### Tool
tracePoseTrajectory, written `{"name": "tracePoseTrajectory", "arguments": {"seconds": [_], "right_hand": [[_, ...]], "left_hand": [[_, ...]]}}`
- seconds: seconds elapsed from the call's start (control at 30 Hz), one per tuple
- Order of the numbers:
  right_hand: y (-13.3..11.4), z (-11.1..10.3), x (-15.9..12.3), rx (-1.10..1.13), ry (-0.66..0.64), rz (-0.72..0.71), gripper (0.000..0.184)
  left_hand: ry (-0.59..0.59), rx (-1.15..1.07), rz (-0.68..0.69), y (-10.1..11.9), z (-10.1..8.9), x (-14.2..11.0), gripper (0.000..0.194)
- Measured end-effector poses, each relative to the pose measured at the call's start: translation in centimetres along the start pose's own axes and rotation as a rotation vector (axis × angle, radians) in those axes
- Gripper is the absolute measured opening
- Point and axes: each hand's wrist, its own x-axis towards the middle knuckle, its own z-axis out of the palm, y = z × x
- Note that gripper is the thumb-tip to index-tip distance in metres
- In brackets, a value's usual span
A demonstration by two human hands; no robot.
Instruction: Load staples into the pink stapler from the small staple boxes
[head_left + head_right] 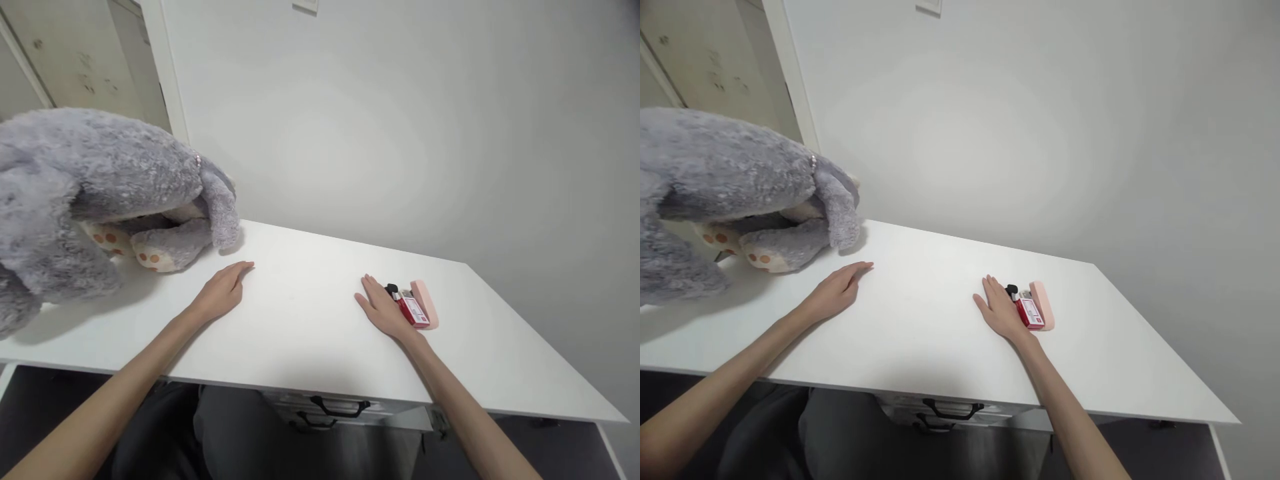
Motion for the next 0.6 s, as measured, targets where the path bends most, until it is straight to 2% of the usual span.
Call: {"name": "tracePoseTrajectory", "arguments": {"seconds": [0.17, 0.3, 0.43, 0.6], "right_hand": [[3.1, -1.3, -0.4, 0.076, 0.051, 0.019, 0.083], [4.7, -1.8, -0.7, 0.144, 0.107, 0.063, 0.081], [5.0, -1.8, -0.6, 0.137, 0.134, 0.065, 0.077], [4.5, -1.4, -0.3, 0.012, 0.162, 0.019, 0.07]], "left_hand": [[0.012, -0.007, -0.012, 0.0, 0.1, 0.0, 0.056], [0.017, -0.017, -0.005, -0.1, 0.2, -0.1, 0.055], [0.012, -0.005, -0.011, 0.3, -0.1, -0.2, 0.054], [-0.012, 0.057, -0.001, 1.1, -0.4, -0.3, 0.056]]}}
